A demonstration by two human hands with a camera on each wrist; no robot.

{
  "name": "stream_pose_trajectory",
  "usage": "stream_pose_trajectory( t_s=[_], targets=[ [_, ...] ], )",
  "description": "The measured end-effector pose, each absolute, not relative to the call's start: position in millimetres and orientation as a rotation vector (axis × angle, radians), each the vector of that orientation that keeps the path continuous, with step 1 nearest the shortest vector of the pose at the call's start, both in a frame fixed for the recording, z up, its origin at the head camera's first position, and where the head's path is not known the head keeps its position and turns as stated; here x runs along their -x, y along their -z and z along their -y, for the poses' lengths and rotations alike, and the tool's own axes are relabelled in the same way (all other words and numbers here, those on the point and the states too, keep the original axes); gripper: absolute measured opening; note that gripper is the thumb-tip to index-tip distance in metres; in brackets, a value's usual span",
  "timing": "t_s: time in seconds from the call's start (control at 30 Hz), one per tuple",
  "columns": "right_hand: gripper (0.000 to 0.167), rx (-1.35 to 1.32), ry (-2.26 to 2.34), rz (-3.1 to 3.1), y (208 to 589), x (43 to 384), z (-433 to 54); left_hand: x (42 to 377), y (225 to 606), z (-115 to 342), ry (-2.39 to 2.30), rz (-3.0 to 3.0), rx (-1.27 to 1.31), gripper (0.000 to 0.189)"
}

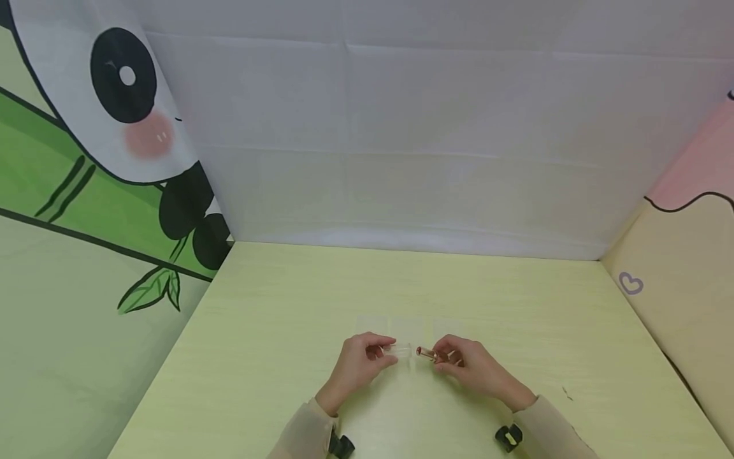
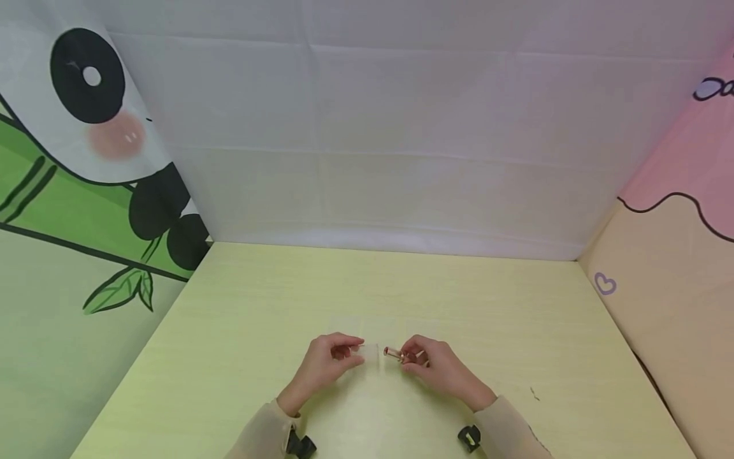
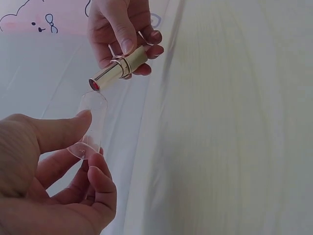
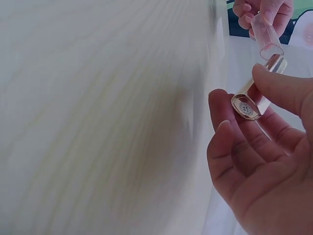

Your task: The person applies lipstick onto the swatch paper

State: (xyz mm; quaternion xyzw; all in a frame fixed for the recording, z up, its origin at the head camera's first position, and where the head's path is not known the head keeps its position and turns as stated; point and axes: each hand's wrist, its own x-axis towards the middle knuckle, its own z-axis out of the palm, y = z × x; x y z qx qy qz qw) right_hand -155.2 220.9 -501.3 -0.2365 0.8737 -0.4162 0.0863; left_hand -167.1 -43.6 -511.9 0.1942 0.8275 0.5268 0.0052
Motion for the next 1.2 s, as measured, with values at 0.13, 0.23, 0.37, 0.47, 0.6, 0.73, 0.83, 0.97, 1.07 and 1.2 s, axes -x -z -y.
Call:
stream_pose_trajectory(
  t_s=[0.13,0.23,0.37,0.47,0.6,0.73,0.83,0.97,1.07,1.2],
  targets=[
    [0.017,0.712,1.244,-2.596,501.2,156.3,-221.6,167.5,512.3,42.9,-1.647,-2.579,-0.592,0.023],
    [0.017,0.718,1.251,-2.589,501.3,157.3,-222.4,167.6,512.0,42.6,-1.650,-2.570,-0.581,0.022],
    [0.017,0.724,1.259,-2.584,501.9,159.0,-223.4,167.5,511.4,42.2,-1.655,-2.561,-0.569,0.021],
    [0.017,0.724,1.263,-2.582,502.7,160.5,-224.2,167.1,511.4,41.8,-1.655,-2.549,-0.563,0.020],
    [0.016,0.719,1.267,-2.580,503.6,162.2,-225.0,167.0,512.3,41.1,-1.661,-2.530,-0.563,0.021],
    [0.016,0.719,1.268,-2.576,503.1,162.8,-225.2,167.9,515.0,40.5,-1.659,-2.519,-0.557,0.021],
    [0.017,0.717,1.261,-2.578,502.4,162.5,-225.3,168.2,517.8,40.2,-1.654,-2.511,-0.544,0.020],
    [0.017,0.718,1.246,-2.587,501.3,162.5,-225.7,167.8,520.2,39.4,-1.679,-2.469,-0.534,0.018],
    [0.017,0.720,1.241,-2.590,500.4,162.9,-225.9,168.0,521.6,38.5,-1.693,-2.431,-0.542,0.018],
    [0.017,0.724,1.242,-2.586,499.8,163.4,-226.0,168.7,523.5,37.2,-1.659,-2.440,-0.559,0.017]
  ],
)
